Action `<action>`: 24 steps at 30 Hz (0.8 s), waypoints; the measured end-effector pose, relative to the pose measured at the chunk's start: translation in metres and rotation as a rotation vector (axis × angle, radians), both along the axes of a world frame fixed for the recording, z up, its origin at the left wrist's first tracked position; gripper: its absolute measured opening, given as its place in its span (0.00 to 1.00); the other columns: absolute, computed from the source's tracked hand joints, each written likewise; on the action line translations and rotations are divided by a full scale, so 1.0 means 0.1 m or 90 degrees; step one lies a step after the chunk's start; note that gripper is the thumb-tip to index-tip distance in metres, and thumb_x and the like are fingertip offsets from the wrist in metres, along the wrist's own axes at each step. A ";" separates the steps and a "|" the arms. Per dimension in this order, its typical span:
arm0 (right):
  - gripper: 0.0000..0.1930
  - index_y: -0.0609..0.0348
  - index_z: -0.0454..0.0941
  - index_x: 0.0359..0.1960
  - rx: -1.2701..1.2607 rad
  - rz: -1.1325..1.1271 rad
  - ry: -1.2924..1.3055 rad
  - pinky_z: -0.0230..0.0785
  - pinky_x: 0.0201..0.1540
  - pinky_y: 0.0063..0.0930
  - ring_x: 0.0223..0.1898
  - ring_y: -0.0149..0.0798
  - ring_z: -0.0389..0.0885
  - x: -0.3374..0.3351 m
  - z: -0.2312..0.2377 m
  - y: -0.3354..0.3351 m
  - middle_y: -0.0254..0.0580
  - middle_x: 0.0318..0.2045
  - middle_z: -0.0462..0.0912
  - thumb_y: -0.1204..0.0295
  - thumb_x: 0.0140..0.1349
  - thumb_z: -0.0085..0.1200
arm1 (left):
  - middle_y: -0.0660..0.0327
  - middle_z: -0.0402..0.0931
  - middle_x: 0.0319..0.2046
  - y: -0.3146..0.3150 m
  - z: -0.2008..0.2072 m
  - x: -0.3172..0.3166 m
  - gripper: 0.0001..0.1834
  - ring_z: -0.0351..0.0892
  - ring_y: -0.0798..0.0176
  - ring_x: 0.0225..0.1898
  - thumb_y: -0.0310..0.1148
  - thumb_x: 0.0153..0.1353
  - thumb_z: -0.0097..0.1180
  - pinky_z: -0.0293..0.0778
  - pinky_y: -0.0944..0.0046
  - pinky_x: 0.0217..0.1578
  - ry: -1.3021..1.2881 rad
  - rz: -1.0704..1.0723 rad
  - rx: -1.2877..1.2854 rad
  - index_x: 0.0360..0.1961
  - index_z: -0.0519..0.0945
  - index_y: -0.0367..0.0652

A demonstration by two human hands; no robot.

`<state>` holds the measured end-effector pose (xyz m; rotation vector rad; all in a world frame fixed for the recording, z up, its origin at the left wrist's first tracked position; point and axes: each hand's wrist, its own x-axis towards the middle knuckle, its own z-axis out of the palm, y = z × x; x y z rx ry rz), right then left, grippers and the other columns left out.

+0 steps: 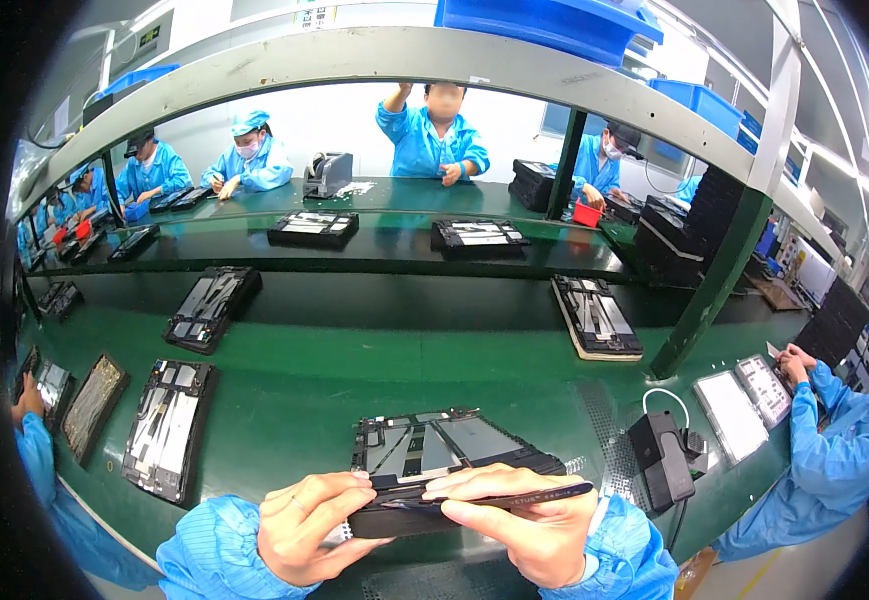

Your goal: The person assembles internal components and ribbon cables into a tablet casing using tweezers and a precision tool.

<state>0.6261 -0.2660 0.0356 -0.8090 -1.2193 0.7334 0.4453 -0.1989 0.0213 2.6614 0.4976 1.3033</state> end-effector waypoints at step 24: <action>0.04 0.69 0.73 0.27 0.096 -0.594 0.002 0.66 0.26 0.20 0.20 0.31 0.74 0.84 -0.12 0.46 0.46 0.21 0.76 0.81 0.49 0.49 | 0.49 0.70 0.35 0.79 -0.30 0.77 0.38 0.71 0.50 0.36 0.53 0.33 0.62 0.69 0.57 0.37 0.145 0.080 0.079 0.40 0.69 0.34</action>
